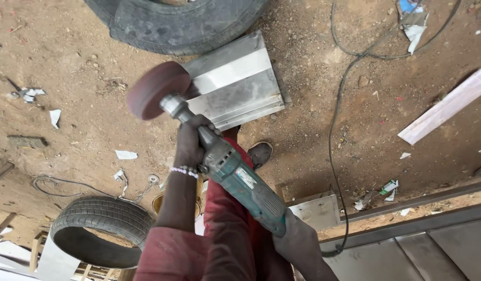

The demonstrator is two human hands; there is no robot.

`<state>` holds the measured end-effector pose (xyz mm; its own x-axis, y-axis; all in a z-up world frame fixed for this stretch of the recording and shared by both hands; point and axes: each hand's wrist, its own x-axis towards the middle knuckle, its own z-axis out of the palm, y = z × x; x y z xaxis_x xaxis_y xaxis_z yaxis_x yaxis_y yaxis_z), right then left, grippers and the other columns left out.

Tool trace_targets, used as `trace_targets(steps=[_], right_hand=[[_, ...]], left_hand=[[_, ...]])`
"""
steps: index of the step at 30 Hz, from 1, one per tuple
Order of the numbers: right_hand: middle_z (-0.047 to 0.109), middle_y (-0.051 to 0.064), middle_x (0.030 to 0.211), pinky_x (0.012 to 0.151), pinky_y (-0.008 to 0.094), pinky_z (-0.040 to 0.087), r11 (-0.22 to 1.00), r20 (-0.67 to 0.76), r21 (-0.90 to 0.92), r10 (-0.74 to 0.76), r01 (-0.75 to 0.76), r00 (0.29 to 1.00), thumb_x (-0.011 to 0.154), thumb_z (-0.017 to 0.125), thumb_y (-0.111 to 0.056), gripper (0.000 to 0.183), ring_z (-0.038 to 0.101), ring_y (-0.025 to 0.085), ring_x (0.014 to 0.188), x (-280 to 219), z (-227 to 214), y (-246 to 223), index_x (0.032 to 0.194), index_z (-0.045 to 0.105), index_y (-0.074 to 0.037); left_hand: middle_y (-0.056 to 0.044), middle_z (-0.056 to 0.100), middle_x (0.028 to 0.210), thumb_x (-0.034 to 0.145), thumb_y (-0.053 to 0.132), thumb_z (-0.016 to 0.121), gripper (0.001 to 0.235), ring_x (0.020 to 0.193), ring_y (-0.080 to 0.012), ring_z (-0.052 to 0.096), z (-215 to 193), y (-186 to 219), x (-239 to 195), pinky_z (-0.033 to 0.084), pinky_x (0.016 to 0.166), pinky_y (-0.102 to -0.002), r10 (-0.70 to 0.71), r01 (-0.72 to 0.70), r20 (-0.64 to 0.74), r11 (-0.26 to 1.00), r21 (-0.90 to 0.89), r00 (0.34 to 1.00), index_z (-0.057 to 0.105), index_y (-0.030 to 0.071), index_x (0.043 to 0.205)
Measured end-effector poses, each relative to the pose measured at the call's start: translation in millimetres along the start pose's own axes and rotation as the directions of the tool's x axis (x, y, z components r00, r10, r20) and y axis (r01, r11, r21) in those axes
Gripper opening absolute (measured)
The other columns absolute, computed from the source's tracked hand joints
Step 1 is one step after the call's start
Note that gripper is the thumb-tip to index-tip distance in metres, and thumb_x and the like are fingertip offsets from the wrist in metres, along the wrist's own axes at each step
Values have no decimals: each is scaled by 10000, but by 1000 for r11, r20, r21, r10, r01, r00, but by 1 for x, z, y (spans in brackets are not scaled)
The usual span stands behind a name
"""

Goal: Polishing a metal box using a handheld power tool with a buffing wheel

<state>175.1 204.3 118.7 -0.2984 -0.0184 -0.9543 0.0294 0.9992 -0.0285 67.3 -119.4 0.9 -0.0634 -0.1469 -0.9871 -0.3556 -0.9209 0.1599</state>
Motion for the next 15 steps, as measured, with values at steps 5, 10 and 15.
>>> trace_targets(steps=[5,10,15], right_hand=[[749,139,927,810,551,567,994,35,103,19,-23,999,795,629,-334,387,714,437,894,-2,-27,-14,1143,579,-173],[762,124,928,811,559,575,988,112,99,106,-117,988,735,659,-317,530,726,444,905,-26,6,17,1226,472,-241],[764,113,997,888,535,565,957,8,81,277,-277,961,677,758,-511,782,722,398,964,-37,40,79,1373,527,-239]], left_hand=[[-85,566,595,676,-9,629,138,524,-203,579,10,7,-1,546,535,-357,-12,20,-100,996,84,995,533,77,727],[-120,603,575,654,-39,631,108,484,-224,603,11,-29,-11,548,495,-356,25,-9,-102,988,155,994,566,37,696],[-137,598,607,715,-2,647,123,473,-259,603,83,-81,-9,538,441,-392,-21,14,33,980,199,999,572,40,803]])
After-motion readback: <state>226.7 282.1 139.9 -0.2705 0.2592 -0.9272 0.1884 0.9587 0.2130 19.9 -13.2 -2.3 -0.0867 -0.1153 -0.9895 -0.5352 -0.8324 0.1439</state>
